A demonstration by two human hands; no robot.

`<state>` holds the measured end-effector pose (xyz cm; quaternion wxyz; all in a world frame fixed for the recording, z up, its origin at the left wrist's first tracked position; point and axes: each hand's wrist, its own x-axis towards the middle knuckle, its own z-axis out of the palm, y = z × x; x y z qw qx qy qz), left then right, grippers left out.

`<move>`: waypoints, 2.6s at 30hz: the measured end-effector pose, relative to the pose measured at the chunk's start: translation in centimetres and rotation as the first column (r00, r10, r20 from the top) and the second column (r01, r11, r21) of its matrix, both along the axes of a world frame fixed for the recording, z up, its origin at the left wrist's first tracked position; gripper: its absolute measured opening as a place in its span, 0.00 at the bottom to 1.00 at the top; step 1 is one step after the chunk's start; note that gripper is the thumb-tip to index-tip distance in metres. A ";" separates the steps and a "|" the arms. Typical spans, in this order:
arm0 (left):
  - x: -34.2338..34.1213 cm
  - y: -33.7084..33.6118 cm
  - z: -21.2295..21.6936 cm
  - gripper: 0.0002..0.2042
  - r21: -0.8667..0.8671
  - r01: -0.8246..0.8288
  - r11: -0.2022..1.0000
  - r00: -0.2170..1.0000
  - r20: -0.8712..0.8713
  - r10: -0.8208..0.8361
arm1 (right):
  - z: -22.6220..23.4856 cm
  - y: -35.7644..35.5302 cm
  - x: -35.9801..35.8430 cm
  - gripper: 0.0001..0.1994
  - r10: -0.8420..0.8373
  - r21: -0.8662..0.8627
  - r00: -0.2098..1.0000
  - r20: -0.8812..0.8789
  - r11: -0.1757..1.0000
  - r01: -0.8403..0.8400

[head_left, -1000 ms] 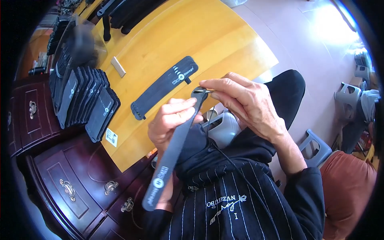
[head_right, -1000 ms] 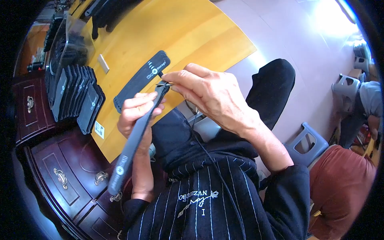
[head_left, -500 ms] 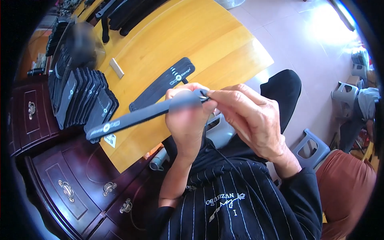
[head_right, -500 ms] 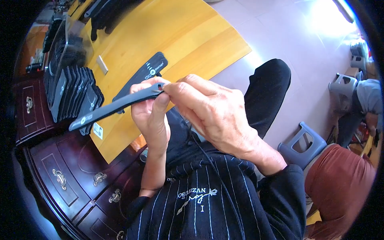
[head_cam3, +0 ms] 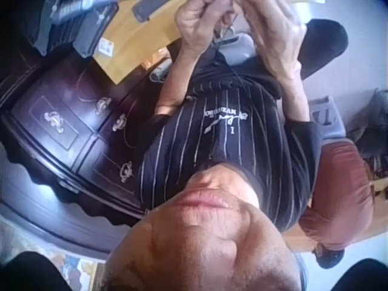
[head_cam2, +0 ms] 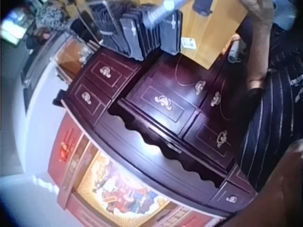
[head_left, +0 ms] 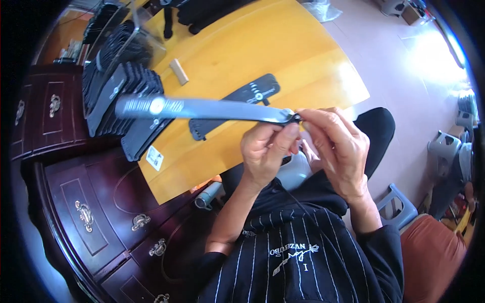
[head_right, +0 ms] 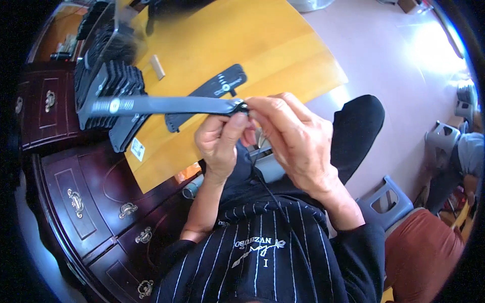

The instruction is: Aligning and assembling storage straps using a small metal tool to poke through holes and stack them.

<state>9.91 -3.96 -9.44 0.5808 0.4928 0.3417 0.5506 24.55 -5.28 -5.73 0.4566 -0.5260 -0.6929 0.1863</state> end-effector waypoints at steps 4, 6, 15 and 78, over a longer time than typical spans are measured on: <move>-0.7 0.4 0.5 0.08 -0.085 0.012 0.996 0.999 0.050 -0.007 | -1.2 2.3 -0.6 0.10 0.024 0.039 1.000 -0.012 0.999 -0.023; -1.4 0.4 0.6 0.09 -0.130 0.010 0.991 0.997 0.081 0.000 | -1.0 3.3 -1.1 0.09 0.039 0.058 0.999 -0.018 0.998 -0.038; -3.8 1.9 2.3 0.10 -0.135 -0.208 0.969 0.953 0.194 0.232 | 1.4 5.4 -0.4 0.20 0.370 -0.054 0.917 -0.152 0.923 -0.381; -8.5 -2.9 -0.8 0.16 -0.220 0.222 0.950 0.911 0.394 -0.122 | -4.9 23.2 -4.7 0.09 -0.145 0.089 0.889 0.433 0.989 0.118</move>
